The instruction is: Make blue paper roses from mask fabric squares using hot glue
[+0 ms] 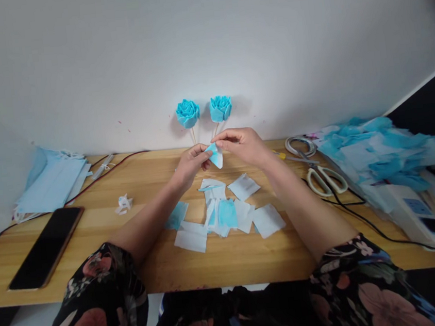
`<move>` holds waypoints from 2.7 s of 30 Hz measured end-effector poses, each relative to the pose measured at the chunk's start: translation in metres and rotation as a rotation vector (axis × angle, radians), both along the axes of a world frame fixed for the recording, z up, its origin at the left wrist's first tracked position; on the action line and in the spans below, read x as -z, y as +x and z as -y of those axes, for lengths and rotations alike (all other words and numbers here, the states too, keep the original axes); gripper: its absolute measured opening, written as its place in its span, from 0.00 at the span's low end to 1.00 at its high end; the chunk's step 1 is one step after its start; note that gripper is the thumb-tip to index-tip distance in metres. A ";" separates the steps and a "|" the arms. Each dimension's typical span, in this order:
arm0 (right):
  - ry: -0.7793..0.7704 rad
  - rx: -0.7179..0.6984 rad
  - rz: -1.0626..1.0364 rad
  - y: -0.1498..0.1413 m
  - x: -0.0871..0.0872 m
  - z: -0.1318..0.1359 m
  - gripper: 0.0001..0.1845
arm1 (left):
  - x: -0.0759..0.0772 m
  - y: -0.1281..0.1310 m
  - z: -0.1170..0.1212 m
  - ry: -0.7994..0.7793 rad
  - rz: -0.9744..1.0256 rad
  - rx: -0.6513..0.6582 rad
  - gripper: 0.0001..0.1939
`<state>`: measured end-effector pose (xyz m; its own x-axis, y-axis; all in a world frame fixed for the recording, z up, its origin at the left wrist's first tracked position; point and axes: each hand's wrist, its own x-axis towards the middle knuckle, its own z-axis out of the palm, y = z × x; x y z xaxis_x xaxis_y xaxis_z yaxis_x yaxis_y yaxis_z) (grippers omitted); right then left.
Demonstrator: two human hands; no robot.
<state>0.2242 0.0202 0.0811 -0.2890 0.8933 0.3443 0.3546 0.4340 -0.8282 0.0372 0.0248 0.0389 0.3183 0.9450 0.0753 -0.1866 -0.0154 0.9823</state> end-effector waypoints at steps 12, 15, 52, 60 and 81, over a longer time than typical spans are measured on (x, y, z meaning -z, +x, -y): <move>0.018 -0.004 0.020 -0.001 0.002 -0.002 0.26 | 0.003 0.000 0.000 0.021 -0.007 0.042 0.15; 0.017 0.004 0.024 -0.001 0.001 -0.001 0.25 | 0.004 0.000 -0.001 0.028 0.023 0.047 0.17; 0.002 0.018 0.048 0.002 -0.002 -0.001 0.26 | -0.002 0.000 0.003 0.031 0.024 -0.032 0.13; 0.005 0.047 0.035 0.008 0.000 -0.006 0.27 | 0.000 0.000 0.002 0.036 0.006 -0.038 0.12; -0.002 -0.039 0.000 0.000 0.003 -0.004 0.27 | 0.000 0.002 0.004 0.086 -0.030 -0.011 0.15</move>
